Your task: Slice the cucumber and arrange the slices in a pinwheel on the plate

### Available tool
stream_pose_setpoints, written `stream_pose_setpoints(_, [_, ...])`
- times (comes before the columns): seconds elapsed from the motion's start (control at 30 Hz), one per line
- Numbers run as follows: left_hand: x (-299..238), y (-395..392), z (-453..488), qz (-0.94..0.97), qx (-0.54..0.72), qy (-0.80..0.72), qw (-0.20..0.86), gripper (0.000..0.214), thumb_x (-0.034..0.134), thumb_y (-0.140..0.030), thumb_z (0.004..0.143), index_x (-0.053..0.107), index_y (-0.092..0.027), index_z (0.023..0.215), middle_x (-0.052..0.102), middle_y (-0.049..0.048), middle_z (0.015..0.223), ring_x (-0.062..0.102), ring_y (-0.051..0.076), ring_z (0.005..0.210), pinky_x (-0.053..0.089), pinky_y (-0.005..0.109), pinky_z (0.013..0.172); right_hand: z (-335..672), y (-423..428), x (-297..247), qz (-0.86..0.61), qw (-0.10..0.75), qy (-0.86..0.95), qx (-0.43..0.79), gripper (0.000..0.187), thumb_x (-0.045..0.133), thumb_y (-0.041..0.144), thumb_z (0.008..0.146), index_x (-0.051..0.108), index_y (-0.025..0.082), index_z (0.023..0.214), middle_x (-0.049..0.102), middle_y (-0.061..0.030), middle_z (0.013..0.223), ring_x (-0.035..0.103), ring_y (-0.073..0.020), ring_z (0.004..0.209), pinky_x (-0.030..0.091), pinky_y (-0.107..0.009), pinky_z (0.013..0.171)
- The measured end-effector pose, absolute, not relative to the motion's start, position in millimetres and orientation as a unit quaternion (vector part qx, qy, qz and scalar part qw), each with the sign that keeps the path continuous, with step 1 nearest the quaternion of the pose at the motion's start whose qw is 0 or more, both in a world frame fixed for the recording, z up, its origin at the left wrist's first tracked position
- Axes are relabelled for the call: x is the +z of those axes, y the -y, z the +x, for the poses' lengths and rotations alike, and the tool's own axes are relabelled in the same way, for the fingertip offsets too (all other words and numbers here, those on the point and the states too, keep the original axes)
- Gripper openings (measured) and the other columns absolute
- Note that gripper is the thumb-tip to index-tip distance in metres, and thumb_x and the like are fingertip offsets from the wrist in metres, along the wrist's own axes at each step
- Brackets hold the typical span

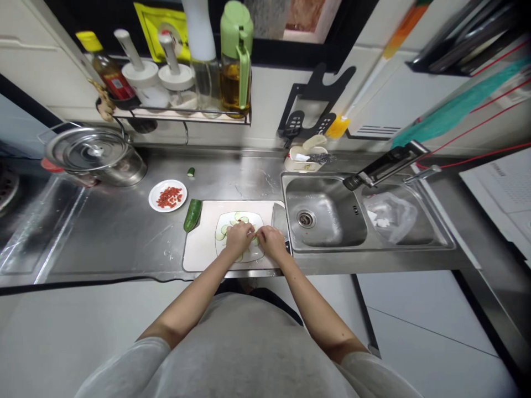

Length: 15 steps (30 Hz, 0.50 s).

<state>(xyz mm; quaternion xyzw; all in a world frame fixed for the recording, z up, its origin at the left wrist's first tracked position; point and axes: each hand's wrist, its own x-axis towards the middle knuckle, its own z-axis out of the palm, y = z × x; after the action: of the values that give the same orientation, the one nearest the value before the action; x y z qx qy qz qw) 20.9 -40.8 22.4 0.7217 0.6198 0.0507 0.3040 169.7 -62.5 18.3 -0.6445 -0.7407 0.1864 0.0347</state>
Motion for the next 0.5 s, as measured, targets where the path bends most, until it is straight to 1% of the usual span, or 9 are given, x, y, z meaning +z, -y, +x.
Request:
stream_pose_setpoints(0.13, [20.8, 41.0, 23.8, 0.727, 0.052, -0.618, 0.294, 0.014, 0.052, -0.031, 0.088, 0.064, -0.024, 0.094, 0.064, 0.0037, 0.100, 0.057, 0.022, 0.099, 0.033, 0.036, 0.085, 169.1, 61.2, 18.0, -0.639, 0.023, 0.748, 0.178, 0.025, 0.041, 0.030, 0.097, 0.063, 0.020, 0.091, 0.066, -0.0058, 0.096, 0.052, -0.0184, 0.088, 0.025, -0.029, 0.072])
stream_pose_setpoints(0.37, [22.4, 38.4, 27.0, 0.725, 0.043, -0.621, 0.294, 0.015, 0.051, -0.029, 0.088, 0.064, -0.024, 0.093, 0.064, 0.0041, 0.098, 0.056, 0.022, 0.098, 0.032, 0.038, 0.085, 167.0, 58.4, 17.5, -0.642, 0.008, 0.746, 0.177, 0.020, 0.046, 0.030, 0.094, 0.063, 0.021, 0.092, 0.065, -0.0058, 0.094, 0.052, -0.0188, 0.088, 0.026, -0.029, 0.072])
stream_pose_setpoints(0.5, [25.1, 37.6, 27.4, 0.723, 0.041, -0.622, 0.296, 0.014, 0.052, -0.028, 0.086, 0.064, -0.024, 0.093, 0.064, 0.0039, 0.097, 0.056, 0.022, 0.098, 0.032, 0.038, 0.086, 167.4, 57.8, 18.7, -0.644, 0.014, 0.741, 0.187, 0.016, 0.048, 0.027, 0.093, 0.062, 0.021, 0.092, 0.066, -0.0053, 0.095, 0.053, -0.0183, 0.088, 0.027, -0.029, 0.072])
